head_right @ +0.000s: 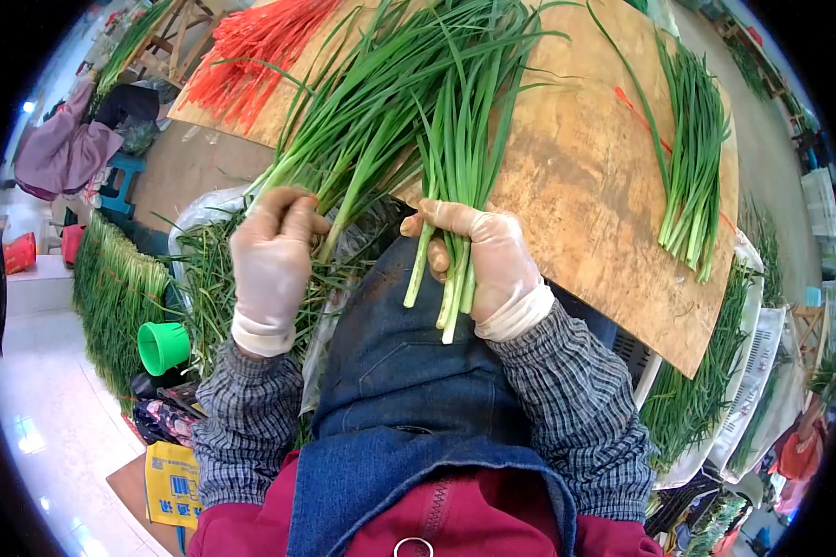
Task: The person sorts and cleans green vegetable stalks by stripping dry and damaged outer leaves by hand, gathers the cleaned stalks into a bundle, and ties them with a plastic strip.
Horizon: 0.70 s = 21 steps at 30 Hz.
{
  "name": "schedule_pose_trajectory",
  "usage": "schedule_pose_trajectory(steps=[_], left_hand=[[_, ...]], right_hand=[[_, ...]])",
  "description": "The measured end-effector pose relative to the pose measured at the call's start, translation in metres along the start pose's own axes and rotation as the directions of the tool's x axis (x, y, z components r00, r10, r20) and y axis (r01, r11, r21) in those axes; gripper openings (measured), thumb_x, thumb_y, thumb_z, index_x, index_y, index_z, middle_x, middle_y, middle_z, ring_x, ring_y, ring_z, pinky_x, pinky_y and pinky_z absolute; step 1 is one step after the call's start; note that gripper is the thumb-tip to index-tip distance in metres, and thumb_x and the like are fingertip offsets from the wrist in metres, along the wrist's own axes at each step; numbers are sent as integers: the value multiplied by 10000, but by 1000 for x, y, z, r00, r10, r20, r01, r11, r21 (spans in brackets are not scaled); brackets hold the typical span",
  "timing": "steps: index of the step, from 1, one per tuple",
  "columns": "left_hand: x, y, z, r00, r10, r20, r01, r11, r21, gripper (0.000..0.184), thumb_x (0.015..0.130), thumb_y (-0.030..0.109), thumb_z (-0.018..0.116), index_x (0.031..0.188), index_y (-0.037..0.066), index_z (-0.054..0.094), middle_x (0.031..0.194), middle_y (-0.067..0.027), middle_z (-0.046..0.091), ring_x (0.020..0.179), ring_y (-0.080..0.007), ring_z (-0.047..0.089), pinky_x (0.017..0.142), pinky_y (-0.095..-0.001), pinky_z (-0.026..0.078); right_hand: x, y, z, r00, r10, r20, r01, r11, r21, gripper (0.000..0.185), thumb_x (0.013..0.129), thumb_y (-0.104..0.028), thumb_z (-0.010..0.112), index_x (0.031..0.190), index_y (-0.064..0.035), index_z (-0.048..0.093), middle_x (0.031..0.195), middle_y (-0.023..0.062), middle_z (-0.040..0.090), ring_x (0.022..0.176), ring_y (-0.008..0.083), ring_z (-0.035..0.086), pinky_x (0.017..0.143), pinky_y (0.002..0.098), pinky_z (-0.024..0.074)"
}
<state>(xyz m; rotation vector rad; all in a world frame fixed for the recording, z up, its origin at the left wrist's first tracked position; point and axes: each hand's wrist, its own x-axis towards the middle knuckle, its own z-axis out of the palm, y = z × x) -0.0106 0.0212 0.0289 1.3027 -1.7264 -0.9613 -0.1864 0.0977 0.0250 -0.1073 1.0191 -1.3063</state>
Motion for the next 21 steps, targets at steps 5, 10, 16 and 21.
schedule_pose_trajectory(steps=[5,10,16,21], left_hand=[[3,12,2,937,-203,284,213,977,-4,148,821,101,586,883,-32,607,647,-39,595,556,-79,511,516,-200,390],[-12,32,4,898,-249,363,353,899,-258,144,778,59,625,890,-24,589,694,-24,584,575,-51,496,519,-179,374],[-22,30,5,731,-389,561,659,615,-433,179,831,152,606,892,-9,556,657,-20,563,482,-55,458,444,-172,340],[-19,20,18,699,-396,595,701,543,-463,206,860,217,570,804,19,587,595,-17,548,400,-66,412,383,-182,297]], right_hand=[[2,-3,4,999,-18,-36,16,999,-43,150,805,-93,586,880,37,582,770,124,635,467,85,479,408,193,388],[1,-3,29,984,-165,-69,154,977,-146,104,748,-27,643,827,28,606,664,74,594,432,91,472,390,206,381],[7,0,28,978,-196,-65,182,967,-177,67,715,24,612,778,44,605,631,73,577,421,107,461,384,219,368],[4,6,23,992,-118,-54,114,991,-69,65,720,25,605,775,56,591,572,60,538,408,121,463,390,240,392]])
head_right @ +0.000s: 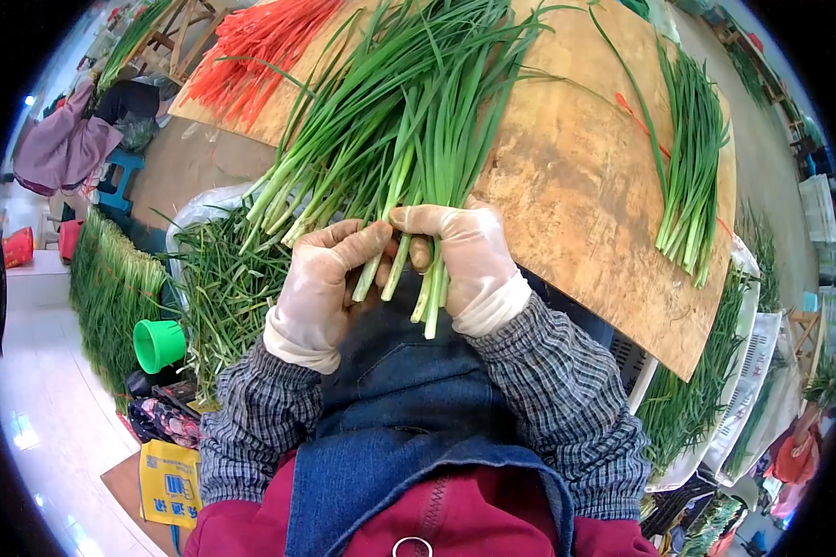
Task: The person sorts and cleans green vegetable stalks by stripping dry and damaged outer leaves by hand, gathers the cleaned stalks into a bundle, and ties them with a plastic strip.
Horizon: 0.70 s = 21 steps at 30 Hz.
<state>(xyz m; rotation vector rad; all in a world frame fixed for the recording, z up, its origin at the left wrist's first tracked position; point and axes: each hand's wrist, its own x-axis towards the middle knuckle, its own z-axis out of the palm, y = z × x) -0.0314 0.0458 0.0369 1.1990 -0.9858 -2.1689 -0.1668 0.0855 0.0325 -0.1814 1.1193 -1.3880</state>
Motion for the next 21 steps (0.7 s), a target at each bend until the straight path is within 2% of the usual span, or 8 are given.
schedule_pose_trajectory(steps=[8,11,12,14,16,18,20,21], left_hand=[[-7,-6,10,949,152,-275,-196,970,-142,158,823,136,570,765,-8,599,642,-36,571,452,-76,449,412,-185,316],[-31,9,-6,934,289,-211,-283,957,58,190,826,175,537,740,14,591,611,-22,548,422,-51,386,382,-196,268],[-37,15,-9,836,453,-310,-415,891,182,195,830,188,537,713,36,575,570,-12,512,409,-60,367,373,-205,257],[-44,22,-34,715,612,-337,-627,775,77,195,850,146,534,722,12,594,575,-41,542,413,-67,403,380,-205,271],[-47,28,-46,751,617,-235,-612,784,104,172,861,137,541,762,9,601,614,-47,566,427,-68,417,392,-191,287],[-53,30,-29,855,460,-239,-348,851,393,119,847,95,562,803,-5,609,638,-44,580,466,-86,468,424,-188,339],[-24,-2,-31,688,726,14,-462,424,779,109,822,56,583,905,4,629,680,-57,616,505,-63,505,437,-197,379],[-7,-14,-29,474,851,226,-518,62,853,136,800,53,609,928,6,618,728,-112,636,542,-117,568,476,-254,446]], right_hand=[[4,6,-8,997,61,-51,-59,998,29,68,727,-3,599,770,50,597,541,43,515,396,109,441,381,229,368],[5,2,-14,997,40,-59,-39,999,22,87,723,-28,606,778,38,617,574,32,535,413,89,439,394,209,356],[5,-1,-16,998,36,-53,-35,999,33,92,722,-33,608,784,34,620,588,32,544,421,87,444,399,208,359],[4,-3,-17,997,33,-74,-33,999,8,133,754,-42,571,863,33,587,669,37,572,490,101,476,540,215,435],[3,-1,-15,995,42,-94,-38,998,50,166,754,-42,570,896,40,591,730,59,607,546,121,534,582,239,478],[1,-4,-15,995,97,-16,-95,993,72,240,760,-26,543,985,54,562,846,110,625,769,186,615,680,329,538],[-2,-7,-10,993,113,21,-114,984,135,273,763,-17,526,1024,60,542,910,134,620,866,215,620,708,358,550],[-3,-10,-9,990,141,23,-143,979,144,301,765,-9,510,1055,66,522,965,155,604,902,246,614,725,357,553]])
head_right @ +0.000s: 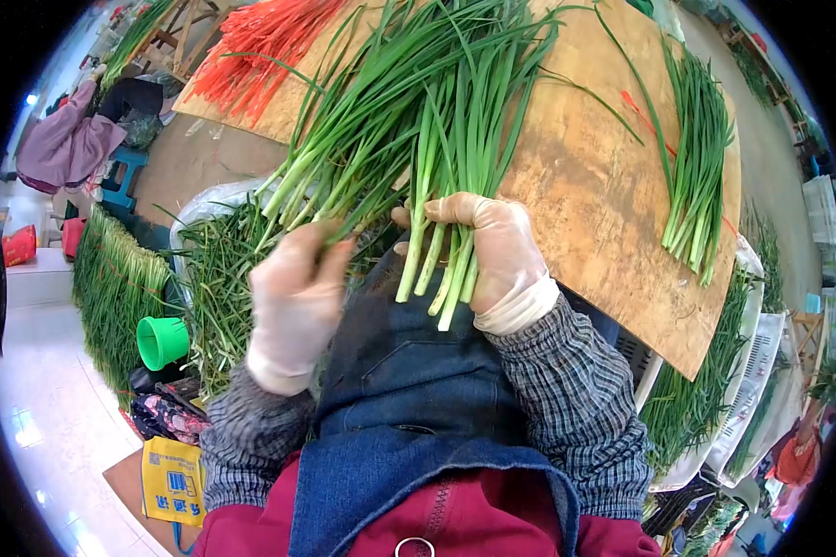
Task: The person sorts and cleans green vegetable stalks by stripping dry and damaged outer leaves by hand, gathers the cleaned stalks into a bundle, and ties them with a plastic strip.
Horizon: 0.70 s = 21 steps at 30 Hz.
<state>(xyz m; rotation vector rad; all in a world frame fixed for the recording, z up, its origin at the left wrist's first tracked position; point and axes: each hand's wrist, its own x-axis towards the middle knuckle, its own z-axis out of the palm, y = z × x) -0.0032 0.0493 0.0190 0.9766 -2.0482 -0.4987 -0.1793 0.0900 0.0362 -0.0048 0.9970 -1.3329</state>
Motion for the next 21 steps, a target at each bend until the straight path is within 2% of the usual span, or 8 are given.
schedule_pose_trajectory(steps=[3,6,8,10,13,17,18,21], left_hand=[[10,6,27,971,-27,236,-119,805,581,141,746,132,641,802,73,525,652,-93,559,536,-249,583,461,-342,450],[14,-11,37,971,30,236,-172,775,608,157,734,133,642,757,85,494,634,-74,546,563,-270,589,475,-358,450],[18,-10,24,975,-59,213,36,993,113,85,760,91,610,760,24,557,646,-127,578,564,-273,580,509,-343,444],[19,-11,21,913,-305,272,379,881,-283,119,766,85,608,730,-25,580,657,-193,579,581,-334,559,536,-358,430],[22,6,9,780,-475,408,619,684,-386,119,772,84,600,731,-24,570,655,-212,559,597,-344,552,535,-351,428],[16,17,12,888,-320,331,404,886,-228,139,777,115,616,756,-20,587,640,-199,558,539,-281,539,522,-334,426],[19,20,7,910,-236,341,305,938,-164,97,828,82,594,872,-1,620,621,31,546,506,-44,439,449,-197,332],[18,26,3,836,-435,336,549,688,-475,124,844,106,585,857,-13,614,599,-41,552,509,-134,502,468,-294,397]], right_hand=[[-1,-4,1,1000,8,-15,-8,1000,-24,264,774,-12,477,1008,102,516,848,193,621,685,273,626,630,354,554],[0,-9,0,999,39,24,-39,999,11,210,767,-17,532,954,77,537,786,127,597,635,186,581,535,277,506],[-5,-7,2,998,-26,59,26,1000,1,149,759,-9,584,895,41,551,693,58,539,555,119,509,463,237,432],[-2,2,3,994,-92,65,99,988,-120,144,758,-7,599,891,30,555,701,49,543,545,111,512,465,236,439],[-1,14,14,987,-158,5,155,963,-220,122,742,-7,635,852,13,584,681,37,564,507,101,511,452,225,437],[0,16,23,984,-166,-69,151,971,-188,101,714,28,642,807,14,608,636,34,577,474,98,507,433,218,430],[0,15,24,983,-164,-81,148,973,-177,97,712,30,640,803,15,608,634,37,576,470,100,506,431,221,429],[1,15,20,983,-164,-78,152,979,-132,88,702,32,634,785,24,607,630,55,576,454,115,501,419,237,417]])
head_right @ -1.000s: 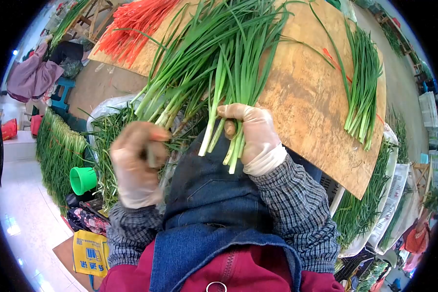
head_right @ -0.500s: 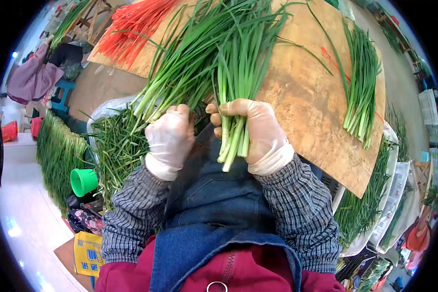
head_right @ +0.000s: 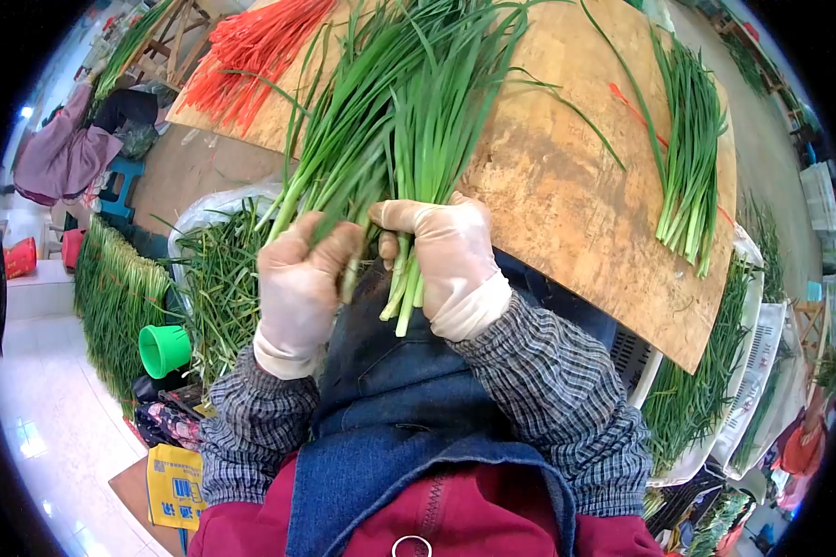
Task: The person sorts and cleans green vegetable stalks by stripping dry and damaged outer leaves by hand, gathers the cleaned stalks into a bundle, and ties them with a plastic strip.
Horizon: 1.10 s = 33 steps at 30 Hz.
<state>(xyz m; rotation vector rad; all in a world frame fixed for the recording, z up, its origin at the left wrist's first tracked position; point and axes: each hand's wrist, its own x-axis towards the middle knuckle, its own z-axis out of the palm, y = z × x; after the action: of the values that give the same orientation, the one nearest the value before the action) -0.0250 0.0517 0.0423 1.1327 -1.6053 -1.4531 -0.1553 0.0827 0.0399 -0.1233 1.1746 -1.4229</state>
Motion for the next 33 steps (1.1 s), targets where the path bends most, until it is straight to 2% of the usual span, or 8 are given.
schedule_pose_trajectory(steps=[4,7,11,19,22,23,26,33], left_hand=[[-6,7,-7,996,-22,-84,1,971,-237,143,867,82,564,948,-31,602,740,6,583,621,-56,476,533,-210,392],[-2,-6,-10,997,-1,-78,-6,996,-88,118,842,64,586,917,-26,599,733,-43,611,609,-131,534,549,-261,425],[6,-19,-13,909,405,-97,-318,826,466,66,774,43,626,797,12,573,721,-174,585,624,-337,565,543,-345,447],[1,-17,8,820,564,97,-546,722,426,72,751,20,623,809,27,581,643,-122,569,549,-299,564,493,-358,440],[1,-5,5,835,542,92,-542,782,307,89,777,26,615,862,10,597,643,-108,584,511,-240,559,478,-314,431],[-8,1,2,981,174,87,-177,984,28,117,803,49,620,904,-7,603,625,-71,581,505,-152,535,483,-264,417],[-13,12,-5,989,-139,-59,108,925,-365,129,839,132,616,818,5,602,589,-11,542,460,-54,411,423,-220,335],[-20,22,-28,973,-134,-189,14,848,-530,221,859,209,567,777,4,546,568,-25,491,363,-58,359,331,-210,298]], right_hand=[[4,6,-2,999,-32,39,30,998,61,81,706,30,627,780,34,596,626,63,573,452,115,502,407,239,412],[-1,4,0,998,-59,-11,58,997,-60,113,731,3,626,824,42,574,635,61,562,451,106,491,413,226,400],[-7,-8,-15,996,-89,30,93,984,-150,123,754,-31,632,842,21,564,661,65,563,451,94,489,412,212,403],[-5,-3,3,1000,-15,14,16,999,-47,40,749,-4,611,769,27,596,631,58,578,454,107,506,400,222,409],[-5,-5,0,1000,4,21,-3,999,-37,55,749,-17,604,774,32,603,599,54,562,452,107,500,415,231,412],[-3,-4,-4,999,4,35,-2,999,-42,67,748,-23,602,782,35,607,590,52,555,450,107,496,419,233,412],[3,-3,-12,997,38,60,-40,999,34,99,754,-24,580,792,64,605,557,48,526,432,112,472,433,237,411],[12,1,-28,990,33,140,-53,989,140,111,760,-15,572,810,82,585,553,45,511,439,113,461,466,240,418]])
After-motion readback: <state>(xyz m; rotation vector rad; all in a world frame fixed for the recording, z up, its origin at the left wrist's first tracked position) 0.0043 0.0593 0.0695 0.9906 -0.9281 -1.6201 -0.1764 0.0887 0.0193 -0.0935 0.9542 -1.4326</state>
